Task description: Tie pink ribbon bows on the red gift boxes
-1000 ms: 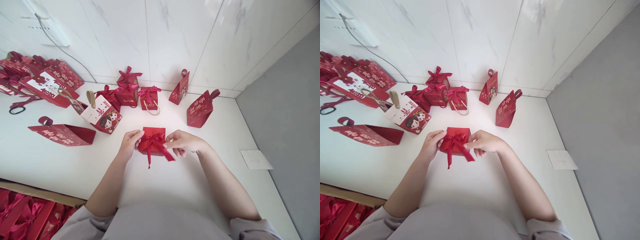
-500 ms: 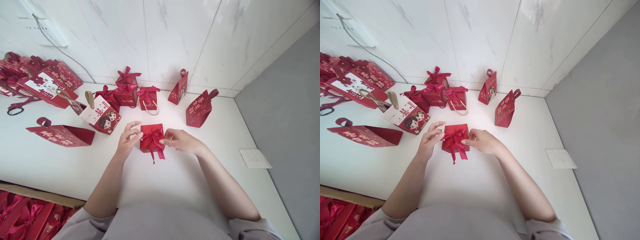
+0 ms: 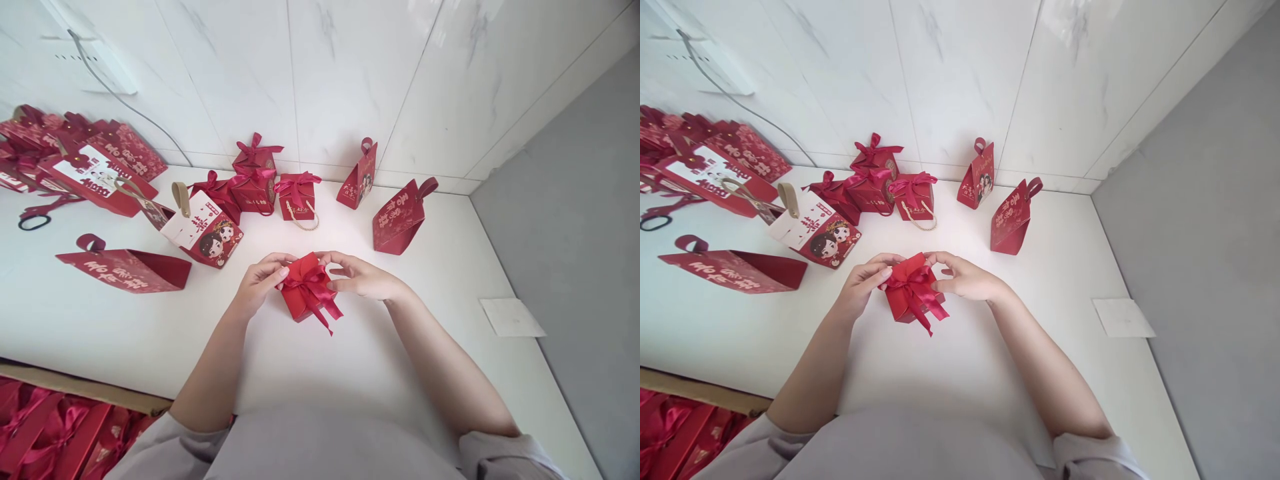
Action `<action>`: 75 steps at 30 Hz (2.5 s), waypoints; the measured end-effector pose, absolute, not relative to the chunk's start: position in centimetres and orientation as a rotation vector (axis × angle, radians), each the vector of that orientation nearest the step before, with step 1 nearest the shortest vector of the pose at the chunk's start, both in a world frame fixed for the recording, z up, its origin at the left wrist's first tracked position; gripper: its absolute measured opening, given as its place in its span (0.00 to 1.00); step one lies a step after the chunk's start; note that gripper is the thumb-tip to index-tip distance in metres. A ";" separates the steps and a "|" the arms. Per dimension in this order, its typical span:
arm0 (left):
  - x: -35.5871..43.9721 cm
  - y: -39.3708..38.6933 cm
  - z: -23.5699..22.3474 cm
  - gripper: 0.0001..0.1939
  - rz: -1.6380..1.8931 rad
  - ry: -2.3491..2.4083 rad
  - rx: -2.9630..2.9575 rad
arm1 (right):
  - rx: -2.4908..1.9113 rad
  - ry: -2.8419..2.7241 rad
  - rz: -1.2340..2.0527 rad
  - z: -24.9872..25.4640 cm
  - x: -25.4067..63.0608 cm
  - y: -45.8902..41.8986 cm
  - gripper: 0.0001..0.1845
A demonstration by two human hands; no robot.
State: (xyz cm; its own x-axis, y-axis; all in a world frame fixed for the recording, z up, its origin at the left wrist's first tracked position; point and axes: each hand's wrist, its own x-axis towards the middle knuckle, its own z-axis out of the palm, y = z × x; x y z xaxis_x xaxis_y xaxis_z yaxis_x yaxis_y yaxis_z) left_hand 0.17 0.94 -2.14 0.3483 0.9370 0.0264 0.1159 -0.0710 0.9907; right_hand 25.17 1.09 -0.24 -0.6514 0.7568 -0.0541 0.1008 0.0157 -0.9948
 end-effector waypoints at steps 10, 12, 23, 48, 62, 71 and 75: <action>0.1 0.8 -2.3 0.16 0.850 1.033 1.557 | -0.838 -1.770 1.727 -0.6 24.7 1.2 0.19; 0.0 0.9 -2.2 0.17 0.848 1.054 1.662 | -0.850 -1.791 1.715 -0.5 24.9 1.1 0.17; 0.3 0.6 -2.2 0.16 0.906 1.038 1.934 | -0.827 -1.919 1.564 -0.2 25.0 0.9 0.14; 1.4 -1.3 -2.5 0.66 0.657 0.930 1.731 | -0.923 -1.493 1.456 -1.1 24.6 1.8 0.20; 5.9 5.0 -7.5 0.55 1.364 1.272 1.839 | -1.172 -1.194 0.676 -6.0 22.3 -1.2 0.18; 7.2 8.2 -7.8 0.53 1.354 1.213 1.926 | -1.058 -1.059 1.132 -8.0 21.5 -0.2 0.16; 7.2 8.7 -8.4 0.48 1.379 1.129 1.957 | -0.986 -1.108 1.350 -8.5 22.2 -0.1 0.18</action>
State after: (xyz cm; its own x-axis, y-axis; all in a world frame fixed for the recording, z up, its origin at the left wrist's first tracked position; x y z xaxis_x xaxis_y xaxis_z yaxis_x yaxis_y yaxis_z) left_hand 7.16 8.73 -8.41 0.1475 0.8405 0.5213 0.3457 -0.5377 0.7690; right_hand 22.21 -0.05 -8.50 -0.0776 0.9965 0.0309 -0.2248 0.0127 -0.9743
